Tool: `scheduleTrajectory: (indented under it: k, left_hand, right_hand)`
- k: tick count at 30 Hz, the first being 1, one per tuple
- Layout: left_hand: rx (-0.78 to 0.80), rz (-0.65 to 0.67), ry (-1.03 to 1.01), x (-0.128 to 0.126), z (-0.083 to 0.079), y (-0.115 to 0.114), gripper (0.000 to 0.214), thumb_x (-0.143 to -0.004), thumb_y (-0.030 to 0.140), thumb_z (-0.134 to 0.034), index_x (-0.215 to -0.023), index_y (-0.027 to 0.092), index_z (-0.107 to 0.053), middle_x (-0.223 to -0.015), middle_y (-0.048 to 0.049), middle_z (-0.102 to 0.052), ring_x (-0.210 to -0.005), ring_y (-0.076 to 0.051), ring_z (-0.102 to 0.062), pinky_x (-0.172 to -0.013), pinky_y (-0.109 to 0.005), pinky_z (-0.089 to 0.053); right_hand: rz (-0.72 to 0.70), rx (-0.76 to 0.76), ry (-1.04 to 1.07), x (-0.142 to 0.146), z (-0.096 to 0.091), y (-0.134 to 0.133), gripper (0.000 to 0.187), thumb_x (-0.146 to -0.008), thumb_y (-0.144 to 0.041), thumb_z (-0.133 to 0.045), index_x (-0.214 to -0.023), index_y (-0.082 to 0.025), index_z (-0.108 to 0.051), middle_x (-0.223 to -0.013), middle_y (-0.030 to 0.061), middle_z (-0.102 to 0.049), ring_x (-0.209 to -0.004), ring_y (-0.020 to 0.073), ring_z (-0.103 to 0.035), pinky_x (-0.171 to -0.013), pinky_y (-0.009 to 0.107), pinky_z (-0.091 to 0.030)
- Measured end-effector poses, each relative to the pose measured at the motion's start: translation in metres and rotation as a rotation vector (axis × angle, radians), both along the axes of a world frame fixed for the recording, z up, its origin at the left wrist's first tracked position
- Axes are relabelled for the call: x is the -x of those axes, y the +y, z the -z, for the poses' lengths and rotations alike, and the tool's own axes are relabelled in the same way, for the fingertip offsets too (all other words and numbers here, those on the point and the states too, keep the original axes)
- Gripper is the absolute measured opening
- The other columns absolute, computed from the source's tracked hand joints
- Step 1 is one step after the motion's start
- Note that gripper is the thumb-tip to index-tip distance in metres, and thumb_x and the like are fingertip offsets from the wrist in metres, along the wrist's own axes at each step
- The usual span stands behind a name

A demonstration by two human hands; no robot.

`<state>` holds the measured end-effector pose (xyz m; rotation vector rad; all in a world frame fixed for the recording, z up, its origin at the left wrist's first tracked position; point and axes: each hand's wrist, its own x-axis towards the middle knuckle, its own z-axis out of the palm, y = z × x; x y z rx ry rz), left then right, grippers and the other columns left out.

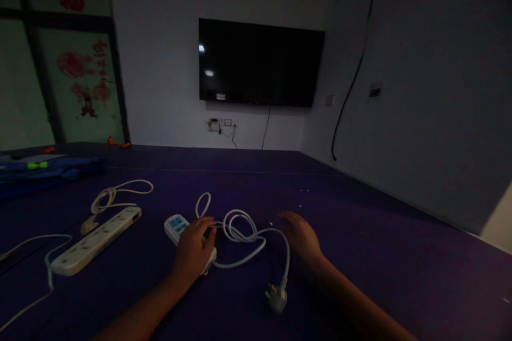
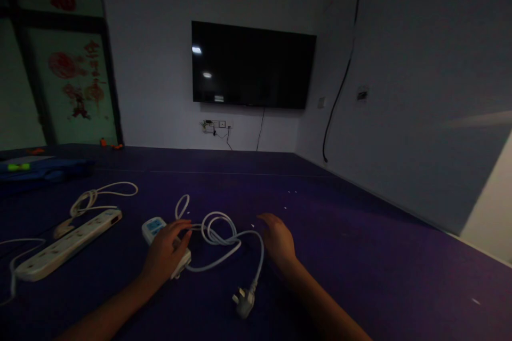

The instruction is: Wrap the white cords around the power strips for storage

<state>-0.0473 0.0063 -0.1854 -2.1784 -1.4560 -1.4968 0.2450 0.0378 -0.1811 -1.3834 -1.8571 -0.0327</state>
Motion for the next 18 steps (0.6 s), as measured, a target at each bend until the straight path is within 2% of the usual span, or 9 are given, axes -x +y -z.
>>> scheduleTrajectory:
  k: [3, 5, 7, 11, 13, 16, 18]
  left_hand:
    - [-0.023, 0.007, 0.077, -0.004, -0.004, -0.007, 0.021, -0.085, 0.028, -0.046, -0.088, 0.02, -0.065, -0.094, -0.0062, -0.069, -0.089, -0.022, -0.063, -0.082, -0.043, -0.049]
    - [-0.041, 0.015, 0.135, -0.007, -0.006, -0.011, 0.02, -0.085, 0.027, -0.046, -0.088, 0.021, -0.065, -0.093, -0.0058, -0.069, -0.088, -0.022, -0.063, -0.081, -0.043, -0.048]
    - [-0.069, 0.035, 0.197, -0.01, -0.008, -0.016, 0.019, -0.084, 0.024, -0.047, -0.088, 0.021, -0.065, -0.092, -0.0054, -0.069, -0.088, -0.022, -0.062, -0.081, -0.044, -0.047]
    - [-0.091, 0.137, 0.313, -0.018, -0.01, -0.025, 0.02, -0.084, 0.019, -0.046, -0.093, 0.02, -0.064, -0.093, -0.0053, -0.068, -0.091, -0.021, -0.061, -0.086, -0.043, -0.046]
    - [-0.059, 0.188, 0.36, -0.023, -0.01, -0.031, 0.023, -0.085, 0.02, -0.044, -0.098, 0.02, -0.063, -0.097, -0.0062, -0.067, -0.092, -0.02, -0.06, -0.085, -0.04, -0.047]
    - [0.003, 0.226, 0.416, -0.029, -0.008, -0.037, 0.024, -0.087, 0.022, -0.043, -0.101, 0.02, -0.062, -0.101, -0.0069, -0.067, -0.092, -0.021, -0.06, -0.082, -0.038, -0.048]
    - [0.039, 0.248, 0.455, -0.032, -0.006, -0.04, 0.024, -0.087, 0.024, -0.042, -0.099, 0.02, -0.063, -0.098, -0.0065, -0.067, -0.089, -0.02, -0.061, -0.079, -0.036, -0.048]
  right_hand:
    - [0.032, -0.081, 0.01, 0.004, -0.008, -0.005, 0.033, -0.084, -0.013, -0.038, -0.101, -0.019, -0.066, -0.101, 0.0076, -0.067, -0.096, 0.0208, -0.062, -0.089, 0.038, -0.046]
    - [-0.019, -0.104, 0.019, 0.014, -0.012, -0.013, 0.032, -0.088, -0.018, -0.037, -0.103, -0.019, -0.065, -0.101, 0.0089, -0.068, -0.096, 0.0214, -0.062, -0.088, 0.039, -0.047]
    - [-0.144, -0.071, 0.005, 0.028, -0.015, -0.023, 0.032, -0.09, -0.024, -0.037, -0.105, -0.019, -0.064, -0.103, 0.0094, -0.067, -0.096, 0.0209, -0.062, -0.087, 0.037, -0.047]
    - [-0.481, 0.048, -0.082, 0.053, -0.019, -0.045, 0.035, -0.093, -0.031, -0.033, -0.112, -0.021, -0.061, -0.112, 0.0089, -0.064, -0.103, 0.0185, -0.059, -0.09, 0.033, -0.045]
    - [-0.575, 0.096, -0.111, 0.06, -0.018, -0.051, 0.036, -0.094, -0.031, -0.031, -0.107, -0.021, -0.063, -0.109, 0.0082, -0.065, -0.101, 0.0176, -0.06, -0.088, 0.031, -0.045]
    - [-0.556, 0.192, -0.128, 0.061, -0.014, -0.05, 0.033, -0.092, -0.028, -0.036, -0.085, -0.019, -0.067, -0.083, 0.0055, -0.069, -0.078, 0.0161, -0.063, -0.073, 0.027, -0.048]
    - [-0.507, 0.236, -0.109, 0.059, -0.008, -0.046, 0.027, -0.088, -0.024, -0.042, -0.078, -0.018, -0.067, -0.072, 0.0034, -0.067, -0.068, 0.0154, -0.062, -0.065, 0.025, -0.048]
